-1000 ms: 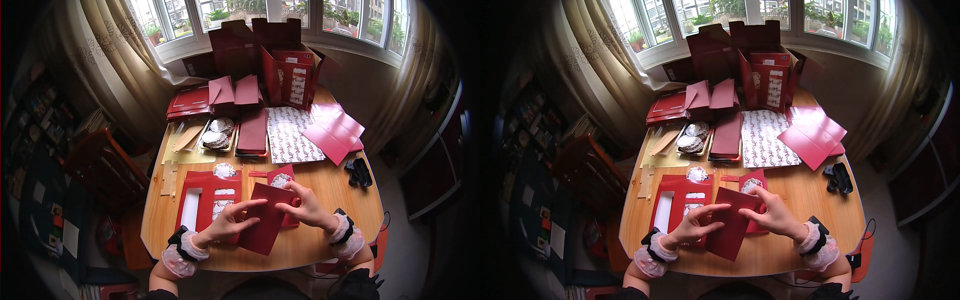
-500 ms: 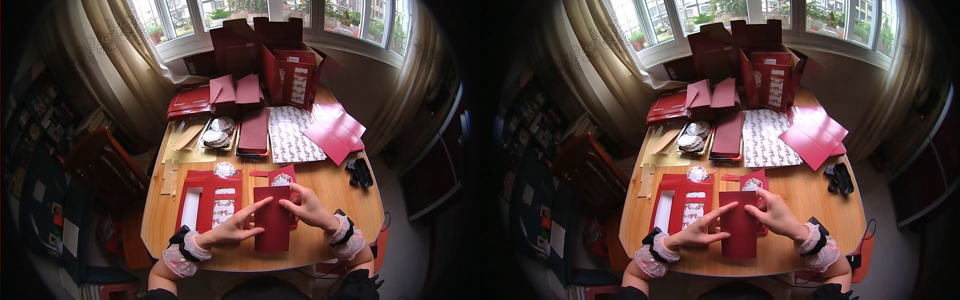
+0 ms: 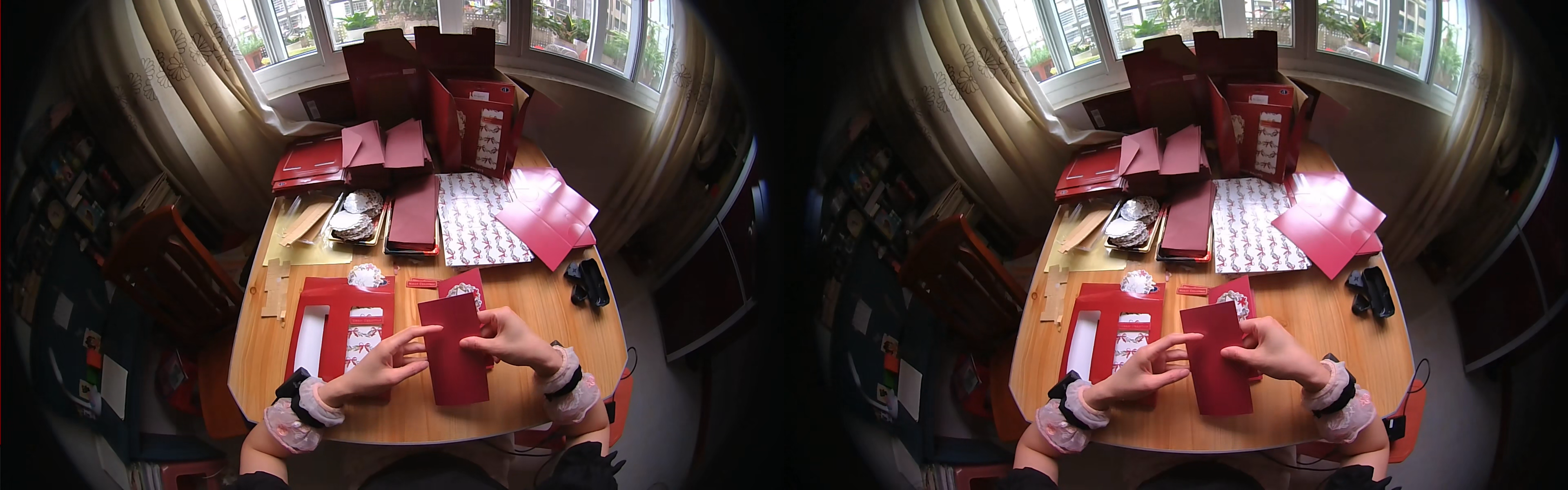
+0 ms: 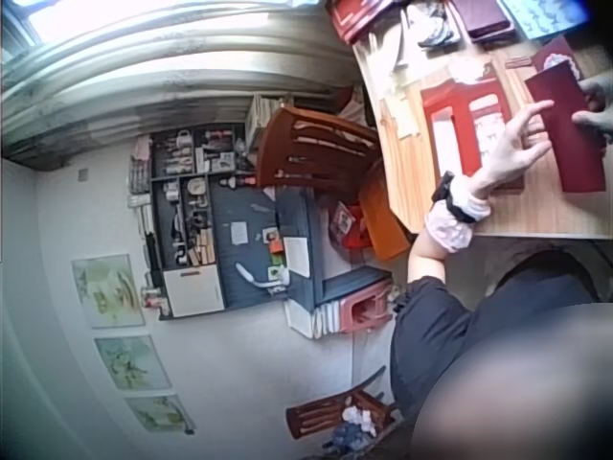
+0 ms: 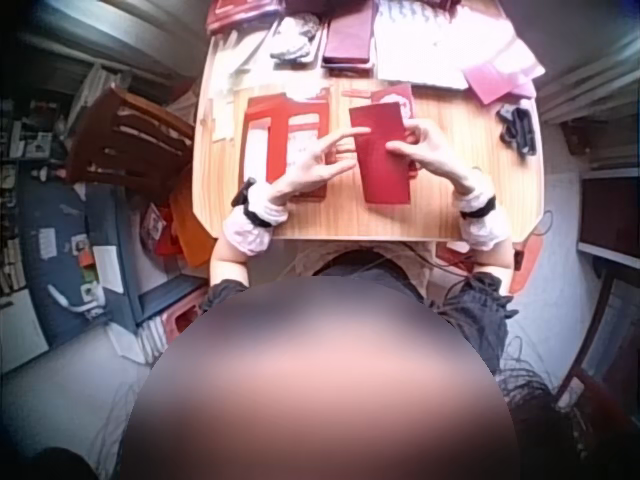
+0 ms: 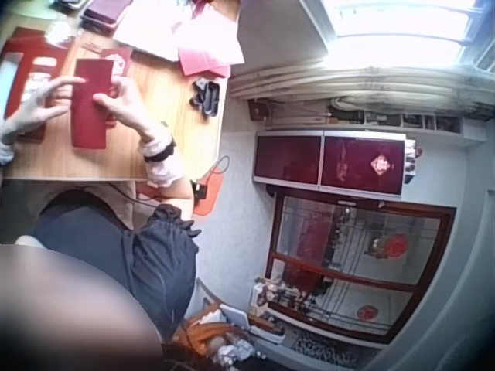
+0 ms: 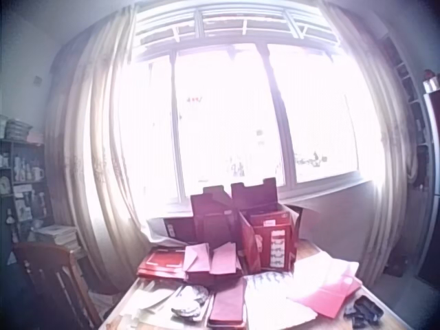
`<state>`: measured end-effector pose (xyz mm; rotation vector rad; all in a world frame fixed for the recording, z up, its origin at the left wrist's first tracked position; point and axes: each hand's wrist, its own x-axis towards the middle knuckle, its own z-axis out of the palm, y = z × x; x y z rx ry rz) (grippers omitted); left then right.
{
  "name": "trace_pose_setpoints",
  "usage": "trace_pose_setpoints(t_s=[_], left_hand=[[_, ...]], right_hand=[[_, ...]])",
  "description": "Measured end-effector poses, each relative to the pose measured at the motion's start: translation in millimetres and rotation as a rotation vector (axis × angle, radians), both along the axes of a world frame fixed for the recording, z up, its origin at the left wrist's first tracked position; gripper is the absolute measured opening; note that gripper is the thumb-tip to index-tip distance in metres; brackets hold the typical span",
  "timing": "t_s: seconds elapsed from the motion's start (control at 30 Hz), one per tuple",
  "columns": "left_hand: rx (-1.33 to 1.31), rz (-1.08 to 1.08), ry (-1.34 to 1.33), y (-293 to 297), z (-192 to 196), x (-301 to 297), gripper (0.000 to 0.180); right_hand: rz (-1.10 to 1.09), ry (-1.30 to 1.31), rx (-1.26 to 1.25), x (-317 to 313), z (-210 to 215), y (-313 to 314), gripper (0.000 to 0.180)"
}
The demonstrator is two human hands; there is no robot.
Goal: The recorder is assembling and folding red paper folders or greeting card envelopes at a desk.
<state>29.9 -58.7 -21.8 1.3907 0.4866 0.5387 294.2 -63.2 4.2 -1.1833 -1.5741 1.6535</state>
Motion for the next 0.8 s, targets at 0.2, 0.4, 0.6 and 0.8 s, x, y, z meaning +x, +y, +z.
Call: trace_pose_setpoints(t_s=[0.2, 0.4, 0.6, 0.8], left_hand=[[0.010, 0.012, 0.017, 0.1, -8.7, 1.3, 0.052], [-0.045, -0.015, 0.009, 1.1, -9.9, 0.4, 0.053], [-0.075, 0.062, -0.035, 3.2, -6.6, -1.7, 0.049], [-0.058, 0.200, -0.071, 9.8, -7.8, -3.5, 0.037]], right_hand=[[0.028, -0.152, -0.047, 11.1, 4.6, 8.6, 0.019], [0.037, -0.202, -0.043, 14.2, 0.0, 10.8, 0.017], [0.037, -0.181, -0.078, 22.0, -0.9, 15.7, 0.018], [0.048, 0.002, -0.156, 32.3, 5.4, 19.8, 0.024]])
